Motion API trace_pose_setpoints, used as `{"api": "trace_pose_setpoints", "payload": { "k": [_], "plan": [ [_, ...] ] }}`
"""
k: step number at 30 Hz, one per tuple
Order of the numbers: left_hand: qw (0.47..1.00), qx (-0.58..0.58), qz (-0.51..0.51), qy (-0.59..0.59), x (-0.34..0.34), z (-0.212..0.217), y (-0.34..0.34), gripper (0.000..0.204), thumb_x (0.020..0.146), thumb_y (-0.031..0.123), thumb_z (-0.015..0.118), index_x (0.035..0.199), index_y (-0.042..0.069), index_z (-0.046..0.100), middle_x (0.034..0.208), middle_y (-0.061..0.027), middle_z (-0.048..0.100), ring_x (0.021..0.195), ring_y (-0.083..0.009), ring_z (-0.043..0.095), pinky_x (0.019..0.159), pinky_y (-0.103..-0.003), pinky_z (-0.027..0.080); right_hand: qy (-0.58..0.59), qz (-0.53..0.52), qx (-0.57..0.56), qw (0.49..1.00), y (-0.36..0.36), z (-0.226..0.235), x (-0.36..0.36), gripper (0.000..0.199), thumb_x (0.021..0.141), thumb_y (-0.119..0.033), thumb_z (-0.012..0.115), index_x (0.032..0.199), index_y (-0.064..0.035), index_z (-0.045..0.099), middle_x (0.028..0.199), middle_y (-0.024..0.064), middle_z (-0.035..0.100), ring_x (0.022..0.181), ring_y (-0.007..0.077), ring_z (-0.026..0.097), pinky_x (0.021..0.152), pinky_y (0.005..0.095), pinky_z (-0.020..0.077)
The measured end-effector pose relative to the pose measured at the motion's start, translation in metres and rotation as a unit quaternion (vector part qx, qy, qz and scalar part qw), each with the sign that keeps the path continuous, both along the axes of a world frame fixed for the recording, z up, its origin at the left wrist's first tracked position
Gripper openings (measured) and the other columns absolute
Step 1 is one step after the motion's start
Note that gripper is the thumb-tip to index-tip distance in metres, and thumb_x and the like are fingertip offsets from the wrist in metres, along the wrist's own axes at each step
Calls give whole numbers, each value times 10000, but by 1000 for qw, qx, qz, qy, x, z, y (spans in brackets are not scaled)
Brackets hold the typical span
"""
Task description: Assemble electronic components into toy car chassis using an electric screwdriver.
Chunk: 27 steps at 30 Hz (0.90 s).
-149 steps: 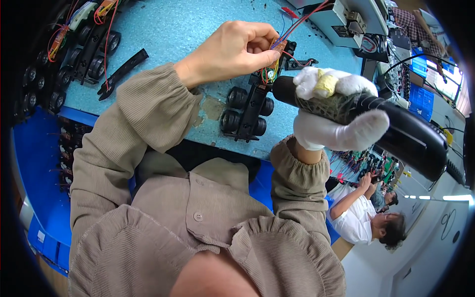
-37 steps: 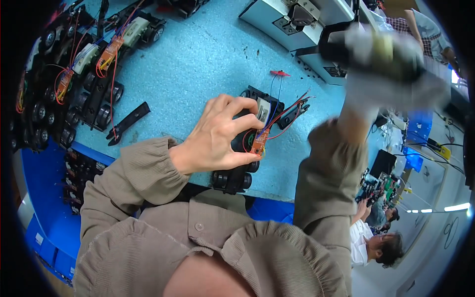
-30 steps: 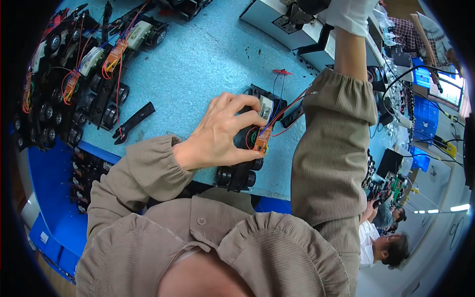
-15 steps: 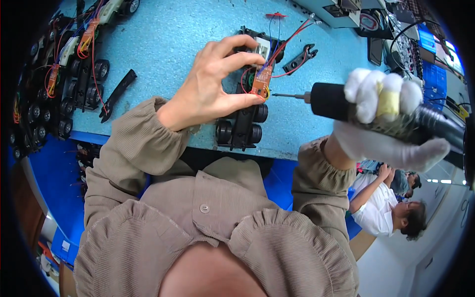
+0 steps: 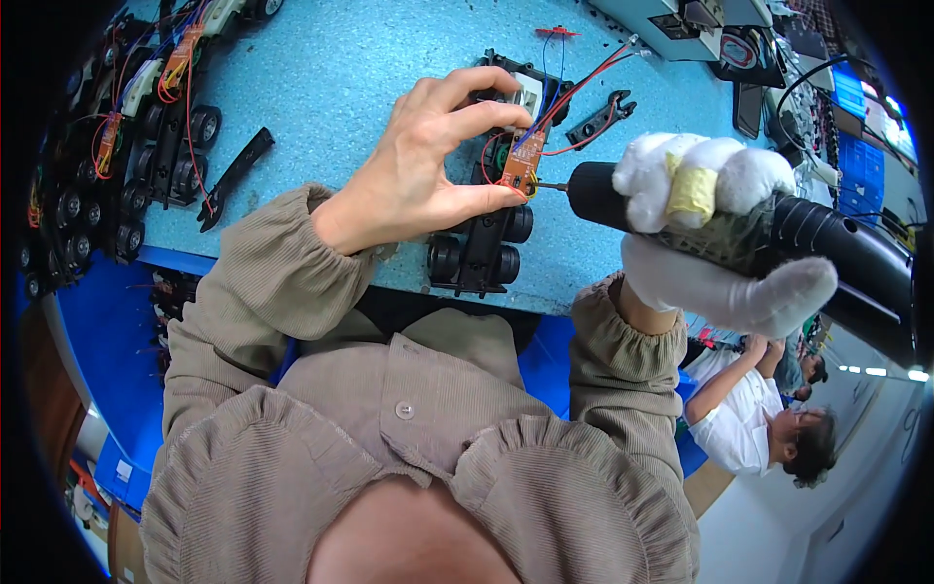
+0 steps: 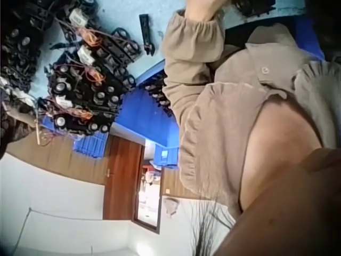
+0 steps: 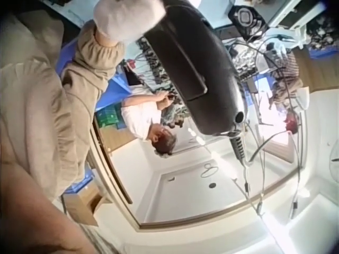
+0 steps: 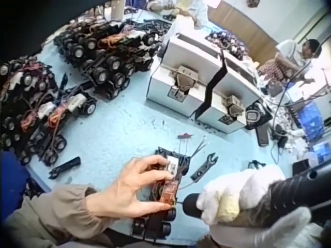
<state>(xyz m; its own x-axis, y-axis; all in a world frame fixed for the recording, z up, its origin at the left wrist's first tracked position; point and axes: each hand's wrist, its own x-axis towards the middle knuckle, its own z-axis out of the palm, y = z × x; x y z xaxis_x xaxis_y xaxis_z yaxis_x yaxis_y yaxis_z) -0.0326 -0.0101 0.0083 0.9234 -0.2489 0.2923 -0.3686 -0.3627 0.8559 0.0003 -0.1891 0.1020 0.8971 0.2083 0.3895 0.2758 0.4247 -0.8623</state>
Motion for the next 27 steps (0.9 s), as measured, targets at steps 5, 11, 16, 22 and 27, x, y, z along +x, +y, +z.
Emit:
{"api": "trace_pose_setpoints", "payload": {
  "k": [5, 11, 16, 22, 27],
  "plan": [
    [1000, -2, 12, 7, -1, 2, 0, 520, 630, 195, 789, 1092, 91, 573, 1263, -106, 449, 1147, -300, 419, 973, -393, 338, -9, -11, -31, 999, 10, 0, -3, 619, 760, -662, 507, 777, -44, 486, 598, 76, 492, 460, 221, 476, 496, 376, 407],
    [992, -8, 123, -22, -24, 6, -24, 759, 595, 193, 772, 1236, 122, 371, 1286, -250, 255, 1142, -419, 316, 951, -450, 334, -85, 77, 17, 993, 25, -6, -11, 567, 781, -551, 617, 838, -6, 473, 678, 142, 534, 553, 260, 538, 523, 366, 463],
    [968, 7, 244, 56, -31, -3, -61, 814, 598, 205, 732, 1223, -48, 278, 1117, -261, 354, 970, -374, 423, 858, -438, 391, -185, 12, -1, 983, 13, -14, -30, 615, 827, -631, 477, 860, -17, 451, 633, 96, 477, 492, 220, 457, 521, 401, 433],
    [948, -124, 265, 123, -90, 14, 0, 586, 612, 206, 708, 1027, -80, 409, 905, -208, 477, 811, -322, 513, 740, -394, 454, -90, 117, -16, 989, 27, 25, -38, 591, 808, -646, 452, 785, -56, 449, 589, 36, 423, 482, 178, 425, 541, 336, 384],
    [871, -322, 241, 283, -225, 40, 137, 535, 717, 285, 738, 1114, -29, 565, 962, -87, 616, 860, -150, 576, 762, -276, 467, 16, 113, -50, 992, 20, 46, -40, 585, 782, -658, 471, 762, -74, 457, 580, 22, 424, 473, 162, 408, 546, 312, 359]
  ]
}}
